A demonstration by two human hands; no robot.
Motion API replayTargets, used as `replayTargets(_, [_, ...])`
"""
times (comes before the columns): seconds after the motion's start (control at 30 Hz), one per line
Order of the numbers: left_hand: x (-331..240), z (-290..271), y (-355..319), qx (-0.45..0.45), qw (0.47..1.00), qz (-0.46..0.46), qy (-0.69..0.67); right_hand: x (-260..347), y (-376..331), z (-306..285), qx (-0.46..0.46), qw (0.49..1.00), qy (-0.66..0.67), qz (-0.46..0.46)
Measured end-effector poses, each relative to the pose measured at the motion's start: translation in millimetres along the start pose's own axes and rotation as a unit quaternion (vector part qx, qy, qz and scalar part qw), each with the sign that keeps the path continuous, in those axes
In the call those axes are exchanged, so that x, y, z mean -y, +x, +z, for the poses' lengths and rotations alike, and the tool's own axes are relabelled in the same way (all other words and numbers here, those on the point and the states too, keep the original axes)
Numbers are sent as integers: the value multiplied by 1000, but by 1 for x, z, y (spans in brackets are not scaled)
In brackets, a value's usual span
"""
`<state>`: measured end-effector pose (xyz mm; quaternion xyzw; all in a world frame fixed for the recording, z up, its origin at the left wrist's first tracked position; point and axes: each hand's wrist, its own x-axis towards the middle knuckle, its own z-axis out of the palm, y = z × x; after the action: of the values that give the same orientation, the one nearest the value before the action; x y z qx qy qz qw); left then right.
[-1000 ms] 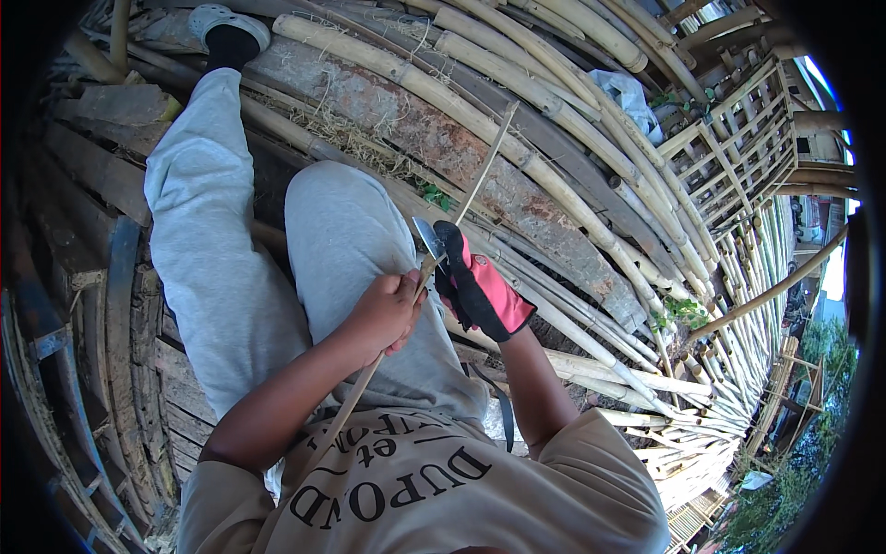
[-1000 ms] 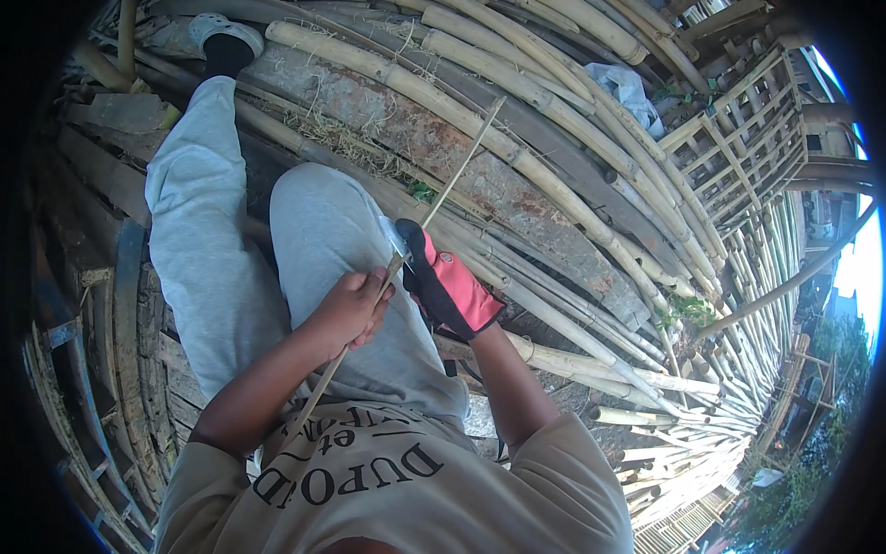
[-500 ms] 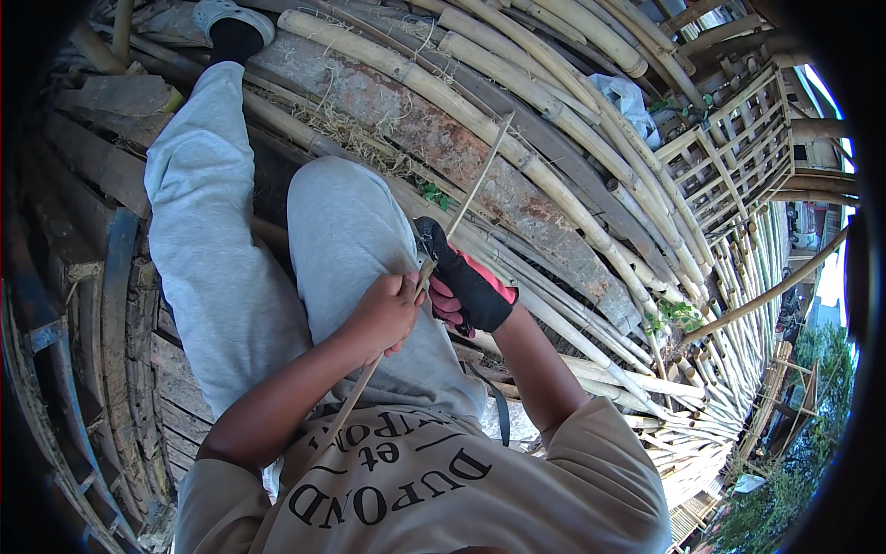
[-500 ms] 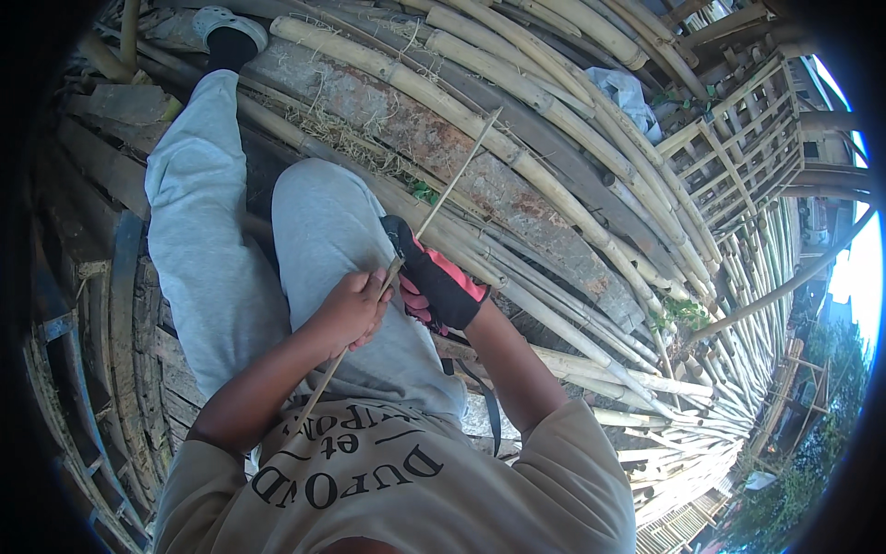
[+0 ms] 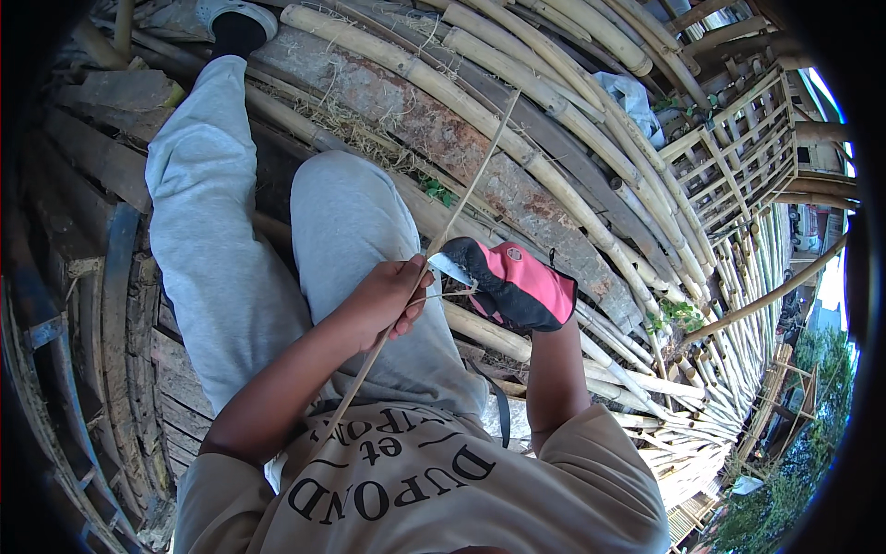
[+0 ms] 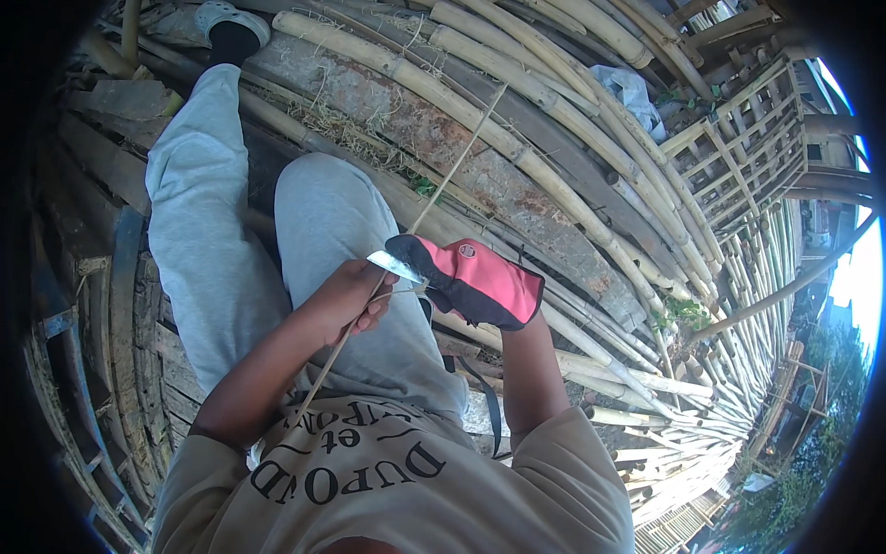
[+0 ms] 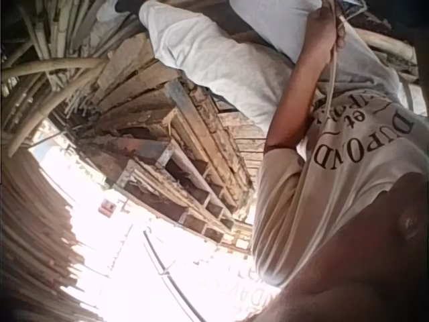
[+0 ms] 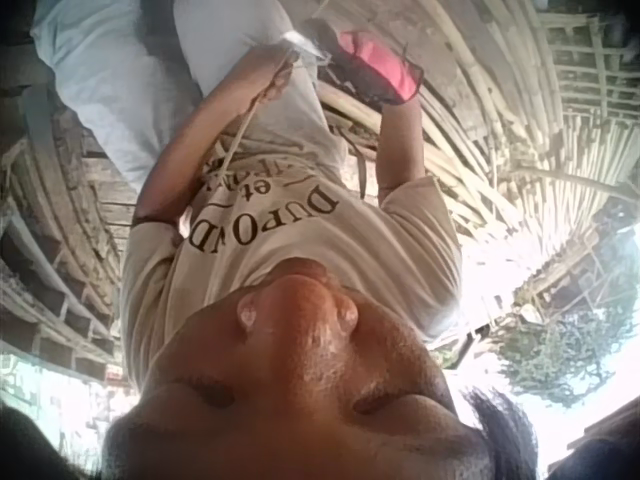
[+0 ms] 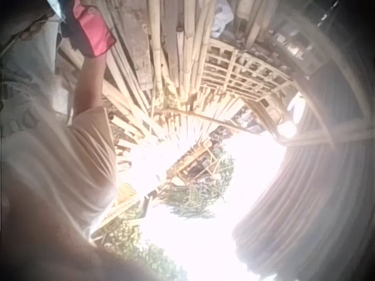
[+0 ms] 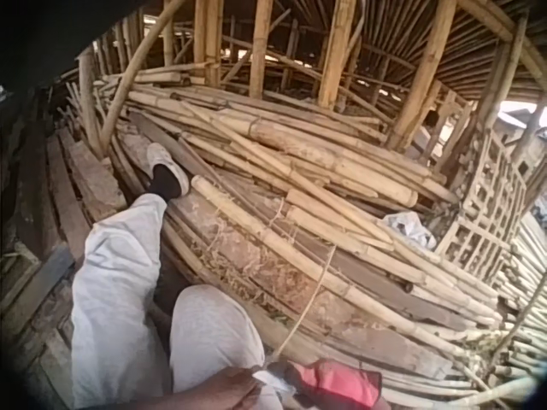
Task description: The person shaves a thin strip of bamboo with a knife, repeatedly pulling the blade along the length of the wood to remove fine shavings.
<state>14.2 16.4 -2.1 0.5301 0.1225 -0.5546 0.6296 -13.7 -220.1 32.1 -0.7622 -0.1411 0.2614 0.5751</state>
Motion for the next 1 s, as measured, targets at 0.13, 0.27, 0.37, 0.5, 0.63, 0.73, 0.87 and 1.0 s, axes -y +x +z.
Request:
replayTargets(0.13, [-11,-3,-2,9,999,42,-25,1,2,13,-27,984,175,35])
replayTargets(0.27, [-43,-24,2,-20,992,109,-56,3,6,30,-98,974,188,74])
replayTargets(0.37, [-80,-48,10,-80,982,172,-18,14,9,26,-21,935,289,-206])
replayTargets(0.5, [-125,-89,20,-121,968,215,-32,44,4,-2,131,830,422,-340])
replayTargets(0.63, [-150,-134,33,-172,956,233,-47,75,-17,-61,205,787,316,-488])
replayTargets(0.73, [-158,-164,38,-185,949,248,-66,76,-36,-113,210,776,254,-538])
replayTargets(0.87, [-166,-178,41,-224,936,263,-66,52,-71,-159,111,818,234,-513])
replayTargets(1.0, [-174,-168,40,-202,940,270,-49,26,-71,-167,-543,702,-415,200])
